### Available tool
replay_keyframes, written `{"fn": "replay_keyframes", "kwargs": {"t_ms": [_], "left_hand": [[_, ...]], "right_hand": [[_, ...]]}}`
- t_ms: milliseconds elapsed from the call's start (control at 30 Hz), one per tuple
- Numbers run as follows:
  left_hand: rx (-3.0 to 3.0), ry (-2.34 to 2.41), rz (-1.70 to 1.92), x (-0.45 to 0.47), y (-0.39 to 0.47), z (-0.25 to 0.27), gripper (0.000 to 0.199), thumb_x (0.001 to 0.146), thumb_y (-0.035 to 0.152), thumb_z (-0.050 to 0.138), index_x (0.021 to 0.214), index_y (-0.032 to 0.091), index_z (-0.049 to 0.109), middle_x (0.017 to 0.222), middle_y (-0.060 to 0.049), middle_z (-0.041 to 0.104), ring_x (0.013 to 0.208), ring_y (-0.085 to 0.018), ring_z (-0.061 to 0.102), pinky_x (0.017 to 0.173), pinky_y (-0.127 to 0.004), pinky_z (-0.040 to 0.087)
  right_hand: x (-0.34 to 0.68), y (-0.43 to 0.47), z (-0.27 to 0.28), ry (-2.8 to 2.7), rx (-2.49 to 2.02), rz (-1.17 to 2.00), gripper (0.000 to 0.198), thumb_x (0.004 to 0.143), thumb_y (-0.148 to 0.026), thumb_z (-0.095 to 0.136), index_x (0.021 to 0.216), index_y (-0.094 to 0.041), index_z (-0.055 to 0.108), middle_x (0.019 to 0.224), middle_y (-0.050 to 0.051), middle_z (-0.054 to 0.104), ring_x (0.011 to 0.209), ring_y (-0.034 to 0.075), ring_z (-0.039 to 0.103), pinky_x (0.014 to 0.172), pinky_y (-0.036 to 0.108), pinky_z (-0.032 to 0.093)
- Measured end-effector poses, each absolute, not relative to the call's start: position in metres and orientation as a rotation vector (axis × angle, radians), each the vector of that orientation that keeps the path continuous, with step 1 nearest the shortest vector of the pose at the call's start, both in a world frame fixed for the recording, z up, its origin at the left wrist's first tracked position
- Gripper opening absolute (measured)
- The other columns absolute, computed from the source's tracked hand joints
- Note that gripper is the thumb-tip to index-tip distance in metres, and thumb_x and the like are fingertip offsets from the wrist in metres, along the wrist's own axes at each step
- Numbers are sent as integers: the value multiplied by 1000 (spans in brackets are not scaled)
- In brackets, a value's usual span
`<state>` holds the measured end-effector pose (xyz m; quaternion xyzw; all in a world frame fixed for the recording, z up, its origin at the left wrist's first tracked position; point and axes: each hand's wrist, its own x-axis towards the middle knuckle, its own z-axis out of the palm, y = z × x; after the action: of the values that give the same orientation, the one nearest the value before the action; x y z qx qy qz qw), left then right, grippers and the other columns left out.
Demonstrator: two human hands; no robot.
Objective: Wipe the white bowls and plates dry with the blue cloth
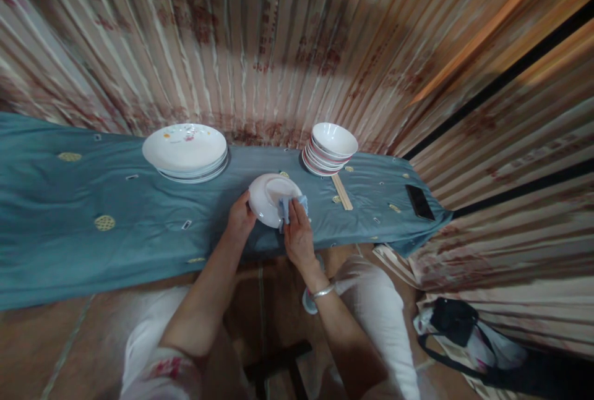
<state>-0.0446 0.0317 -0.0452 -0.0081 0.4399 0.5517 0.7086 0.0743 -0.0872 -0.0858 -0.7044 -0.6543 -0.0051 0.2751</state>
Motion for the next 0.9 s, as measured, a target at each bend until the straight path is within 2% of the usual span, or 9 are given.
{"fn": "replay_keyframes", "kwargs": {"t_ms": [300, 467, 600, 700, 800, 900], "left_hand": [[-22, 972, 1220, -45, 32, -44, 23, 90, 4, 55, 100, 11, 74, 66, -1, 70, 62, -12, 65, 66, -18, 54], [-14, 963, 1226, -44, 32, -46, 24, 90, 4, 54, 103, 9, 74, 70, -3, 72, 67, -13, 68, 71, -19, 55], [5, 947, 1197, -45, 34, -50, 27, 92, 9, 54, 111, 7, 72, 78, -6, 75, 76, -17, 71, 77, -24, 58], [9, 885, 1126, -48, 35, -54, 31, 92, 13, 53, 116, 4, 69, 80, -8, 75, 73, -20, 71, 74, -29, 60], [37, 807, 1068, -53, 35, -58, 29, 91, 13, 52, 113, 3, 68, 75, -8, 73, 63, -17, 68, 66, -27, 59], [91, 738, 1058, -55, 36, -64, 22, 90, 12, 52, 101, 5, 69, 72, -8, 72, 61, -16, 67, 65, -27, 58]], "right_hand": [[62, -101, -93, -1824, -1834, -102, 64, 89, -5, 45, 153, -6, 43, 159, 18, 42, 153, 28, 29, 123, 50, 35], [57, -103, -91, -1889, -1818, -122, 65, 87, -5, 49, 152, -8, 44, 160, 17, 40, 152, 29, 30, 122, 51, 35], [51, -98, -86, -1968, -1754, -122, 63, 89, -6, 50, 151, -7, 45, 159, 18, 42, 152, 30, 30, 122, 51, 35], [47, -90, -78, -2005, -1701, -127, 59, 90, -7, 49, 149, -6, 47, 158, 18, 43, 152, 30, 31, 122, 50, 35], [43, -80, -69, -2033, -1669, -121, 57, 92, -9, 50, 149, -5, 48, 158, 18, 44, 151, 30, 32, 122, 49, 34], [42, -68, -60, -2076, -1653, -83, 56, 93, -11, 52, 149, -5, 47, 158, 19, 43, 150, 30, 34, 122, 48, 34]]}}
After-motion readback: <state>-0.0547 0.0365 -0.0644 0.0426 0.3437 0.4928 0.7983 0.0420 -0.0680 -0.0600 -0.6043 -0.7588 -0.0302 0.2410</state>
